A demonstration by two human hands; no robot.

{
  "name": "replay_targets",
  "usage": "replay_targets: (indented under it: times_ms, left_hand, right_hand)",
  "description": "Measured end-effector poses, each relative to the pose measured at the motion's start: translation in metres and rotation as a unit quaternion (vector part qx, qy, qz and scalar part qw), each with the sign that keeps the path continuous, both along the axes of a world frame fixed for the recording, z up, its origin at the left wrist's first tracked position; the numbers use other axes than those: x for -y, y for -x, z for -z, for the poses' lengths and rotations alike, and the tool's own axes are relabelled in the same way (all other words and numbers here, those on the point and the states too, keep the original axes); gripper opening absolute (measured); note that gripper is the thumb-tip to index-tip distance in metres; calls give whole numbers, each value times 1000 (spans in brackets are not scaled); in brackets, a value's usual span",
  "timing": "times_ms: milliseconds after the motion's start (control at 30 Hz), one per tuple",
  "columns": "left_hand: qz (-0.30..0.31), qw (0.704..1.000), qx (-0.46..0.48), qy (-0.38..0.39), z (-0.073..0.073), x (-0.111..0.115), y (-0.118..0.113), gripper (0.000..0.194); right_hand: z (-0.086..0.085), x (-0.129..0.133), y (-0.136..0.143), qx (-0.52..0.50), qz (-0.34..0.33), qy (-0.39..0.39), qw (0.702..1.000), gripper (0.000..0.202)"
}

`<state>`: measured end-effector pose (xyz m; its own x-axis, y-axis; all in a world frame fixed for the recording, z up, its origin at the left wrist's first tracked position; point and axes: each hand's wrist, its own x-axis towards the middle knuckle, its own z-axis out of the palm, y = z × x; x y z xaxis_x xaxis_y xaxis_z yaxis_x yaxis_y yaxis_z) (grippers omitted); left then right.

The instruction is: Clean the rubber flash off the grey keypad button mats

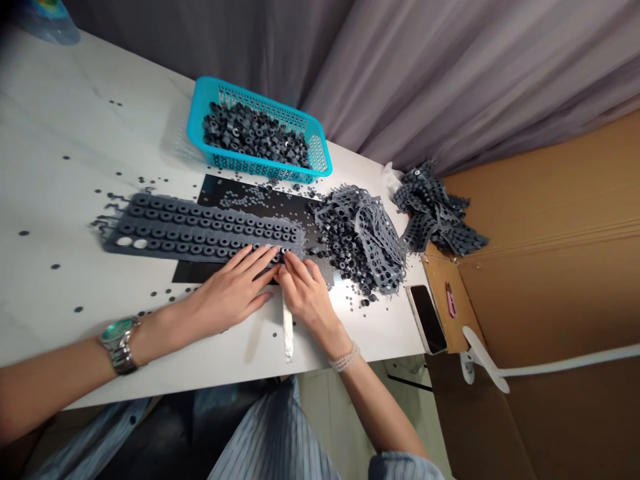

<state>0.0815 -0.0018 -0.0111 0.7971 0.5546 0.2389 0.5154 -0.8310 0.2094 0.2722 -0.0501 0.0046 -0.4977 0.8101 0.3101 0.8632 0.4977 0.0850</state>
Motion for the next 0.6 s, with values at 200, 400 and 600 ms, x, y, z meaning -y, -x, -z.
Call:
replay_targets:
  times_ms: [200,400,600]
  left_hand:
    - [0,1000,13,5,2,0,0,45]
    - [-1,1000,7,9,0,0,0,47]
    - [-5,1000,15,12,0,1,1,45]
  right_hand:
    - [1,-4,2,-8,1,18,1000,24]
    - [5,0,-7,-93,100,-23,990,23]
    - [7,2,-16,-123,134,-50,982,15]
